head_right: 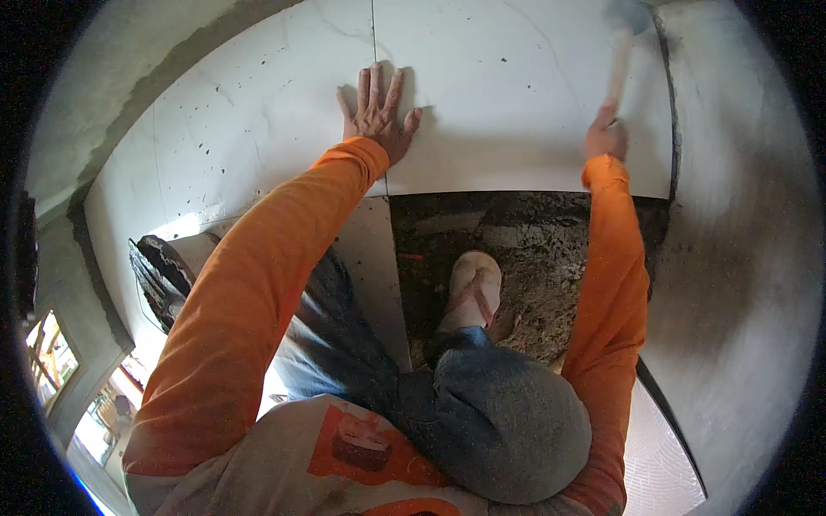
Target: The person installs floor tiles by positioning them on adhesive and tapping them with a rubber mallet to level them. They use a trowel to apply and adjust the mortar at the edges and in the corner.
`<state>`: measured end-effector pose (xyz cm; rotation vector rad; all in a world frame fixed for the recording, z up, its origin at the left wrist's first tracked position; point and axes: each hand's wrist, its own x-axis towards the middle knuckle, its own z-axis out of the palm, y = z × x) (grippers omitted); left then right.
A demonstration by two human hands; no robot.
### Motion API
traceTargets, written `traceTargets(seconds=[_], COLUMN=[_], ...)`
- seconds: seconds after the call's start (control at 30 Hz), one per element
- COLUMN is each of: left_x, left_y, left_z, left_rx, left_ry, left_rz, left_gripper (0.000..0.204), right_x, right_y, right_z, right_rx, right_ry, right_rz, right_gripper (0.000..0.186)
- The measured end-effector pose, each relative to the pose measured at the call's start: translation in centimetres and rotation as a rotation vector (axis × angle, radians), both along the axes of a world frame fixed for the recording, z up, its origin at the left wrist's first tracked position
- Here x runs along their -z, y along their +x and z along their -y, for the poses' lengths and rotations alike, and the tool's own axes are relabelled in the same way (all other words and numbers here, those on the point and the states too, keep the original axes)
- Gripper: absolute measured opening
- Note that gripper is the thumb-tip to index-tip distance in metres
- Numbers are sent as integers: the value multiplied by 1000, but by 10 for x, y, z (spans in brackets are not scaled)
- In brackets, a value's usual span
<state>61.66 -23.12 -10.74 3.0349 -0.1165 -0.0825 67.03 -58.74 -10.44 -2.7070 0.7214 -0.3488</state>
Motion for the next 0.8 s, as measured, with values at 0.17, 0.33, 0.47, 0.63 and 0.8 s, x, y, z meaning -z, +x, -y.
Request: traceTargets(seconds=[0.17,0.33,0.47,0.63,0.8], left_x=[1,0,1,-4,-8], left_y=[5,-1,-4,3,4], left_z=[-4,-3,-12,1,-5], left_rx=[-5,-8,-25,0,-36], left_ry=[19,7,-14,-65,-36], left_rz=[20,3,0,14,-38], left_gripper=[66,67,69,71,70], right_x=[-13,-28,-51,4,-44], right_y=[8,-1,-4,-26,-32], right_z=[-34,-46,-62,-34,-69], right_rx=[46,94,97,-129,-2], right_ry=[251,457,483,354,536], right_rz=[288,93,13,396,147], right_gripper=[68,62,61,59,56])
